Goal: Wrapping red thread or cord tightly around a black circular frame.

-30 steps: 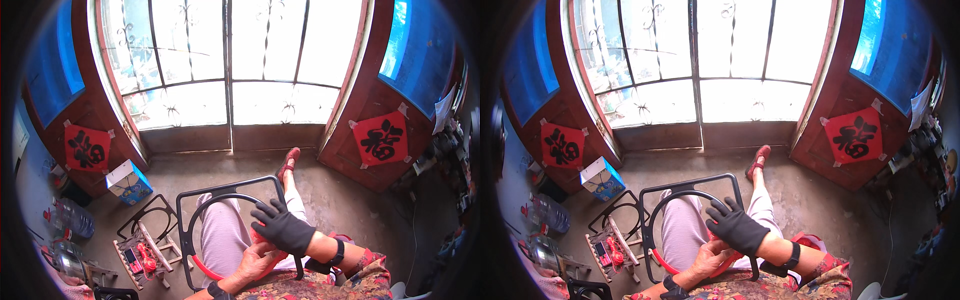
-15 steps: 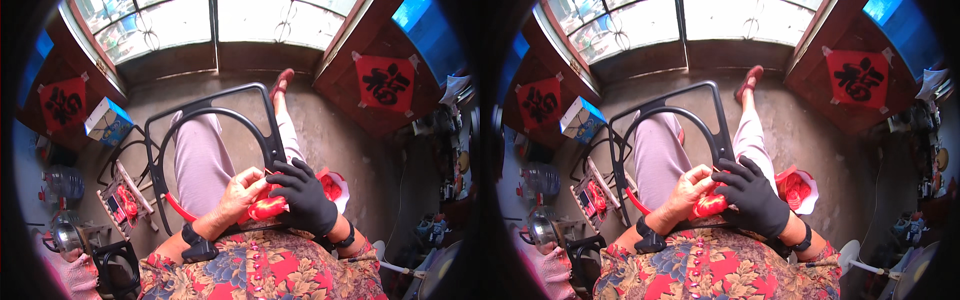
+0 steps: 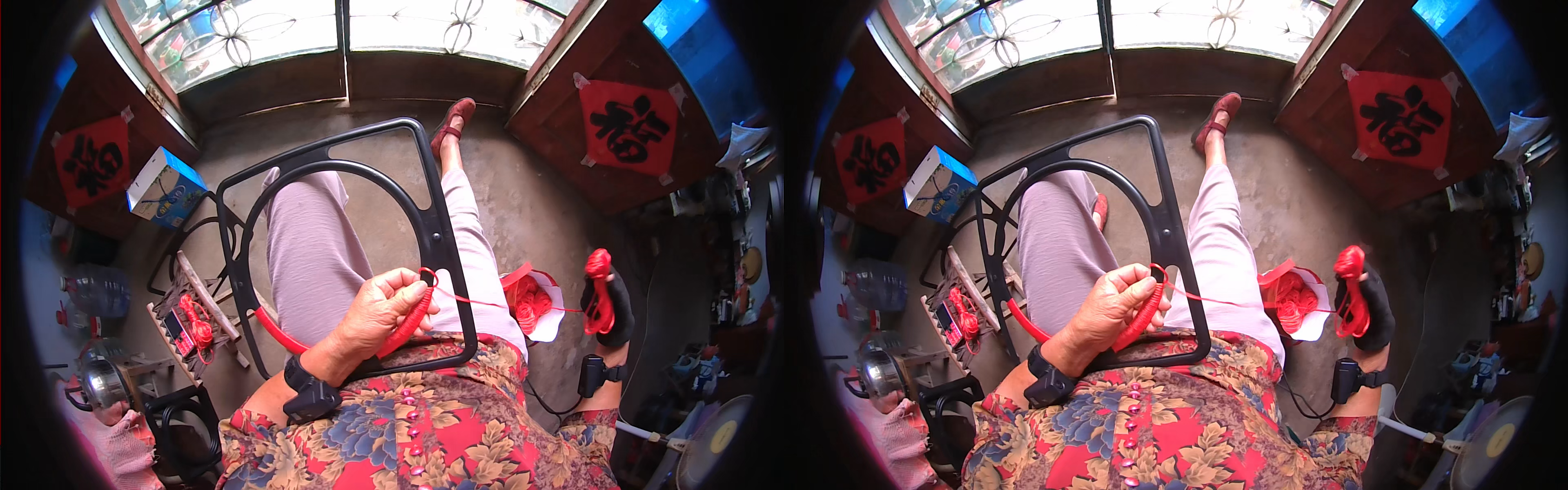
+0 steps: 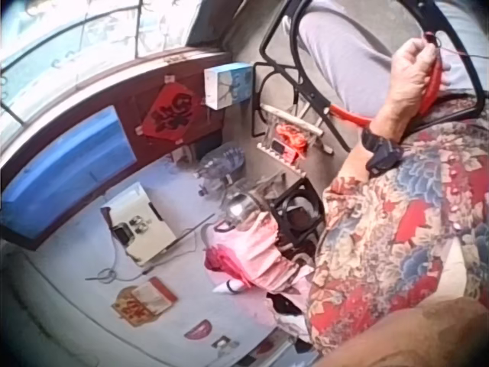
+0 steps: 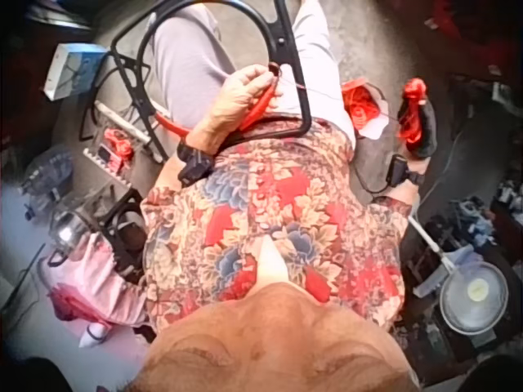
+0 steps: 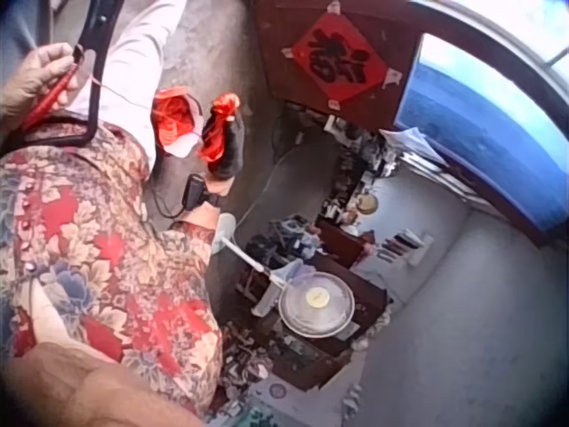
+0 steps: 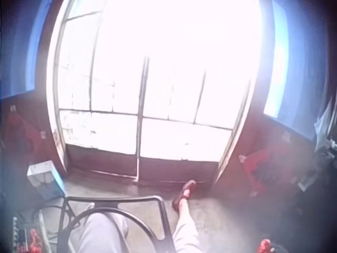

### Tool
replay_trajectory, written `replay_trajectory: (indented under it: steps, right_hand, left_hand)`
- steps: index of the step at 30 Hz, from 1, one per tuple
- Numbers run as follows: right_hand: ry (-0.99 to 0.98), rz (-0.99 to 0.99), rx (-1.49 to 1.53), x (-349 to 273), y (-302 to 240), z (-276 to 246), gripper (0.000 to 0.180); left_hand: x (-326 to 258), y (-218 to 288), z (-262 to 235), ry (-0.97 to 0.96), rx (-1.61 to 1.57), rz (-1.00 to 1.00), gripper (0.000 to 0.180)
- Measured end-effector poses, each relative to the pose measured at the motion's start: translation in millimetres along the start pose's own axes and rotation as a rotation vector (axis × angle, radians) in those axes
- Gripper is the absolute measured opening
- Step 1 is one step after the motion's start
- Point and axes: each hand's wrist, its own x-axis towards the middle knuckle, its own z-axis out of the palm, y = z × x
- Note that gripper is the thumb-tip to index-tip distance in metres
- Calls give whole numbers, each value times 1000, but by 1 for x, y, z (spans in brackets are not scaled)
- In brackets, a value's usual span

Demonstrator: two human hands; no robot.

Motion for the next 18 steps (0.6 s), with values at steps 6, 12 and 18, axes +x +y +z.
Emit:
replay_trajectory:
  steps: [6, 12, 18]
  right_hand:
    - [-104, 317, -597, 26, 103, -66, 32]
    - [107, 96, -626, 52, 143, -53, 39]
    - [-48, -114, -120, 82, -14, 104, 38]
  left_hand:
    - [-2, 3, 3, 52, -7, 17, 17]
    - [-1, 6, 1, 33, -5, 83, 16]
    - [-2, -1, 3, 140, 160, 164, 12]
